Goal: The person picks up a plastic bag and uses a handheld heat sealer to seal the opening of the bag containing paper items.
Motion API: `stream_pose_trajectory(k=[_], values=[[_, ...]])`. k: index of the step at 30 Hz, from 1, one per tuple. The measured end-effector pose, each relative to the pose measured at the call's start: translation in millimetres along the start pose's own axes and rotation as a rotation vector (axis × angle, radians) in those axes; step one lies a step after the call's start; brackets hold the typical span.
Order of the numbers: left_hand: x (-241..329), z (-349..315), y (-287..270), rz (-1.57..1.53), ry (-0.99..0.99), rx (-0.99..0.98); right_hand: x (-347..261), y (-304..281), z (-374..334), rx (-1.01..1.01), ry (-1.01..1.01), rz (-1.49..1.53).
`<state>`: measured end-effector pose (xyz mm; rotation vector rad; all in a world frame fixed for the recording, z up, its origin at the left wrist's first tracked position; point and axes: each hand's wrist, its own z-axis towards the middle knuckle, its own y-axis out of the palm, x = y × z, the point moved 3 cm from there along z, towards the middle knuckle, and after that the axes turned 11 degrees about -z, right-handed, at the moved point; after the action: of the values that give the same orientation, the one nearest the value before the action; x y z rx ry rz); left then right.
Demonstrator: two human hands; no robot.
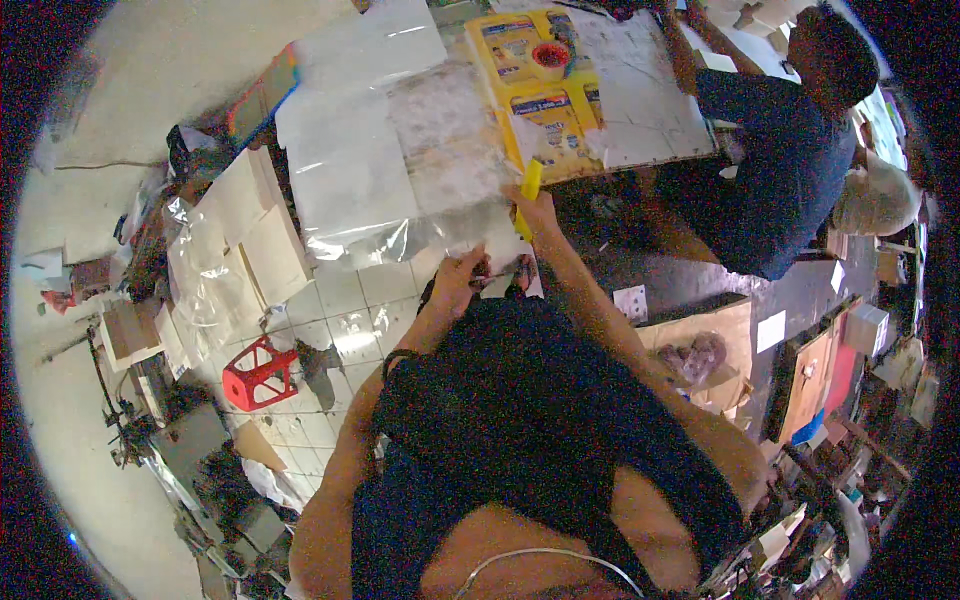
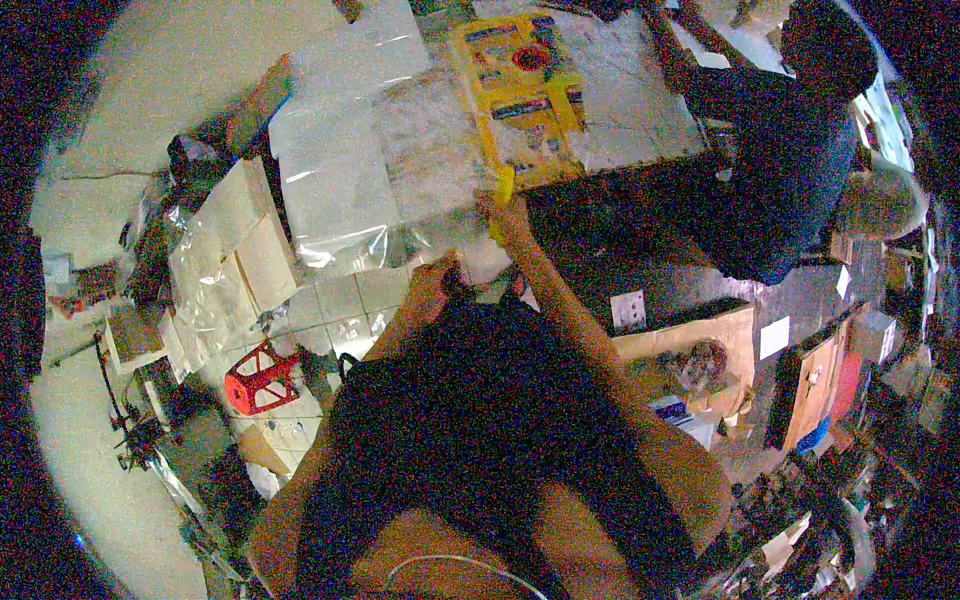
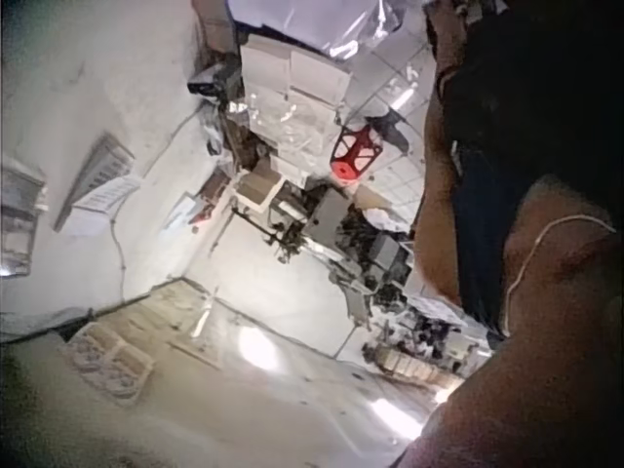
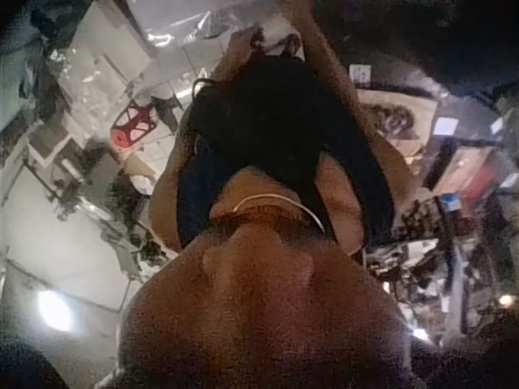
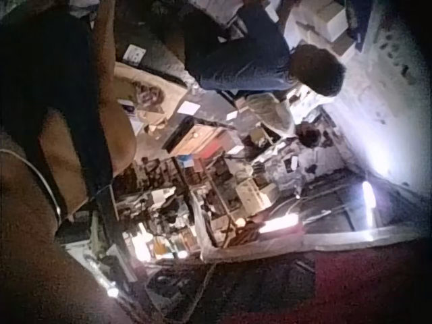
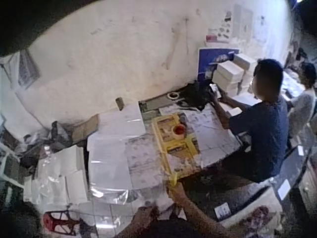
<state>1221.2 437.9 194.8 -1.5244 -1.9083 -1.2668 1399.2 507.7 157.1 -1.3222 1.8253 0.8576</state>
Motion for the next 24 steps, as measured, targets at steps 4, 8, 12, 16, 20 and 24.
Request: stream_pose_trajectory(k=[4, 8, 12, 16, 20, 24], values=[[-2, 6, -5, 0.213, 0.12, -0.063, 9, -8, 9, 0.065, -0.038, 0.027], [-5, 11, -10, 0.138, -0.018, -0.042, 30, -21, 10, 0.204, 0.018, -0.068], [2, 11, -12, 0.152, -0.026, -0.071, 42, -15, 3, 0.186, 0.126, -0.112], [11, 10, -16, 0.007, -0.219, 0.009, 32, 0, 9, 0.174, 0.029, -0.144], [21, 6, -17, 0.312, 0.033, -0.04, -2, 11, 4, 0.293, -0.153, -0.203], [20, 10, -16, 0.381, 0.062, -0.15, -3, 8, 40, 0.357, -0.119, -0.403]])
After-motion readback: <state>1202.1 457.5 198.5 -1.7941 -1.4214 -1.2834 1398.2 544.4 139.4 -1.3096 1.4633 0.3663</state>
